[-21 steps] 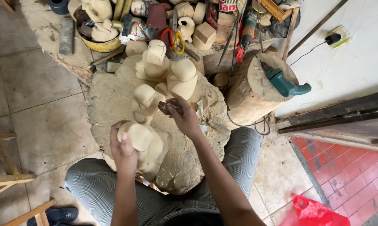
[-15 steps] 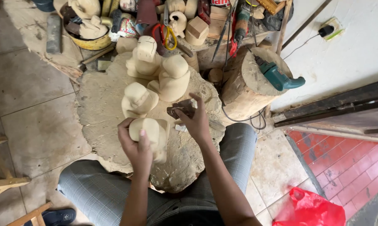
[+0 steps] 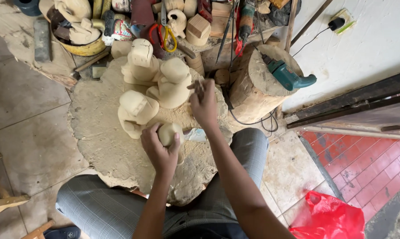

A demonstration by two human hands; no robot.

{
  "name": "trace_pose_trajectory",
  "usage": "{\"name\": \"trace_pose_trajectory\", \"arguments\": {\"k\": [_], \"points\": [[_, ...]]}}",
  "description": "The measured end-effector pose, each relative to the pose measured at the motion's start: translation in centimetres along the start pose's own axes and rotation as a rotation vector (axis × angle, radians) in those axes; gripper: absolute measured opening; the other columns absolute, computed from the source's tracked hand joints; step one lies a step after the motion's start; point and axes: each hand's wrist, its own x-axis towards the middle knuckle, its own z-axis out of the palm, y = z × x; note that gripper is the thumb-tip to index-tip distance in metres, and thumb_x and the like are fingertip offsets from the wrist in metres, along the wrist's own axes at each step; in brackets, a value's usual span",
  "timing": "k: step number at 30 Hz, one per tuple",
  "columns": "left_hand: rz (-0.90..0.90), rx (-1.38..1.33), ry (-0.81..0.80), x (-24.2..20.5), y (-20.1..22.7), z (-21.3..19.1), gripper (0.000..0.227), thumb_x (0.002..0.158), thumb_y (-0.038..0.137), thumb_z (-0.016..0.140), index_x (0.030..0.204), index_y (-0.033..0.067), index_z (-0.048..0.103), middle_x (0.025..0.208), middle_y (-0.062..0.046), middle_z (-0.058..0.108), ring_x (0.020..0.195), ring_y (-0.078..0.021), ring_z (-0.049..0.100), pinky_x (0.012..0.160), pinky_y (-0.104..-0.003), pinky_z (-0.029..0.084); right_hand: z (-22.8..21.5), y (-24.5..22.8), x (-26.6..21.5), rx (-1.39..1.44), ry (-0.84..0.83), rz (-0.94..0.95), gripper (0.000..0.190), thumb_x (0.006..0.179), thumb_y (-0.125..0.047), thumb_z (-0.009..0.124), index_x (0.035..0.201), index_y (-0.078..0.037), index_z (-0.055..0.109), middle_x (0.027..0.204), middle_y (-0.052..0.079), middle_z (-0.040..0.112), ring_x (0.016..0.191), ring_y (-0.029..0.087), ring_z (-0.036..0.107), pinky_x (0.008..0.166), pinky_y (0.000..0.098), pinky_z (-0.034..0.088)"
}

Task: Carving and refining small wooden figures using a hand knife

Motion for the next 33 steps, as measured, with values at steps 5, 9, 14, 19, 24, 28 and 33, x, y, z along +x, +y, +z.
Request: {"name": "trace_pose_trajectory", "arguments": {"k": [5,9,14,19,24,28,33], "points": [[-0.001,-0.025,-0.014,0.6,0.0,-1.3,0.052,0.095,0.056,0.061,0.122,0.0119,0.064,0.106,-0.005,0.061,0.095,-0.0309,0.059,0.087,-0.047,0.043,2.4,-2.6,6.1,-0.512,-0.060,-0.005,0.043,0.088,-0.033,0.071,0.113,-0.007,0.049,0.103,0.019,0.062,0.081,0.041,0.071,0.062,0.0517,0.059],[-0.027,-0.102,-0.060,0.8,-0.9,-1.9,0.050,0.093,0.055,0.061,0.122,0.0146,0.065,0.109,-0.003,0.063,0.099,-0.0292,0.061,0.088,-0.046,0.042,2.9,-3.5,8.0,-1.008,-0.328,0.097,0.078,0.079,-0.072,0.073,0.116,-0.004,0.062,0.099,0.020,0.066,0.082,0.041,0.075,0.064,0.0524,0.062],[-0.042,-0.174,-0.065,1.2,-1.9,-3.2,0.044,0.096,0.048,0.061,0.122,0.0121,0.066,0.110,-0.004,0.062,0.099,-0.0249,0.060,0.090,-0.044,0.042,0.1,-2.0,10.2,-0.852,-0.550,0.174,0.086,0.076,-0.067,0.081,0.135,-0.007,0.064,0.107,0.026,0.069,0.096,0.046,0.071,0.080,0.0554,0.060],[-0.101,-0.242,-0.054,2.2,-2.0,-4.8,0.039,0.096,0.040,0.063,0.120,0.0098,0.068,0.110,-0.007,0.066,0.100,-0.0310,0.064,0.094,-0.046,0.046,-3.5,-2.1,12.2,-0.651,-0.689,-0.042,0.070,0.071,-0.038,0.090,0.132,-0.011,0.068,0.116,0.020,0.073,0.102,0.049,0.069,0.090,0.0589,0.055],[-0.149,-0.274,-0.063,2.7,-2.8,-4.6,0.040,0.098,0.043,0.061,0.119,0.0109,0.067,0.113,-0.006,0.068,0.104,-0.0287,0.065,0.096,-0.046,0.046,-4.9,-1.2,15.0,-0.504,-0.890,-0.122,0.070,0.063,-0.025,0.091,0.128,-0.013,0.070,0.119,0.016,0.073,0.117,0.044,0.063,0.103,0.0523,0.048],[-0.165,-0.296,-0.063,2.8,-3.1,-3.7,0.041,0.096,0.046,0.062,0.119,0.0118,0.067,0.114,-0.005,0.067,0.105,-0.0274,0.064,0.098,-0.044,0.045,-4.4,-3.9,16.1,-0.515,-1.002,-0.090,0.075,0.061,-0.023,0.093,0.132,-0.019,0.069,0.123,0.008,0.073,0.119,0.035,0.065,0.100,0.0451,0.051],[-0.109,-0.291,-0.044,4.2,-2.3,-3.3,0.040,0.099,0.045,0.057,0.119,0.0111,0.067,0.111,-0.006,0.066,0.101,-0.0298,0.063,0.096,-0.045,0.046,-4.2,-5.2,16.4,-0.455,-1.085,-0.012,0.072,0.062,-0.018,0.091,0.130,-0.014,0.069,0.122,0.013,0.073,0.115,0.036,0.067,0.094,0.0441,0.054]]}}
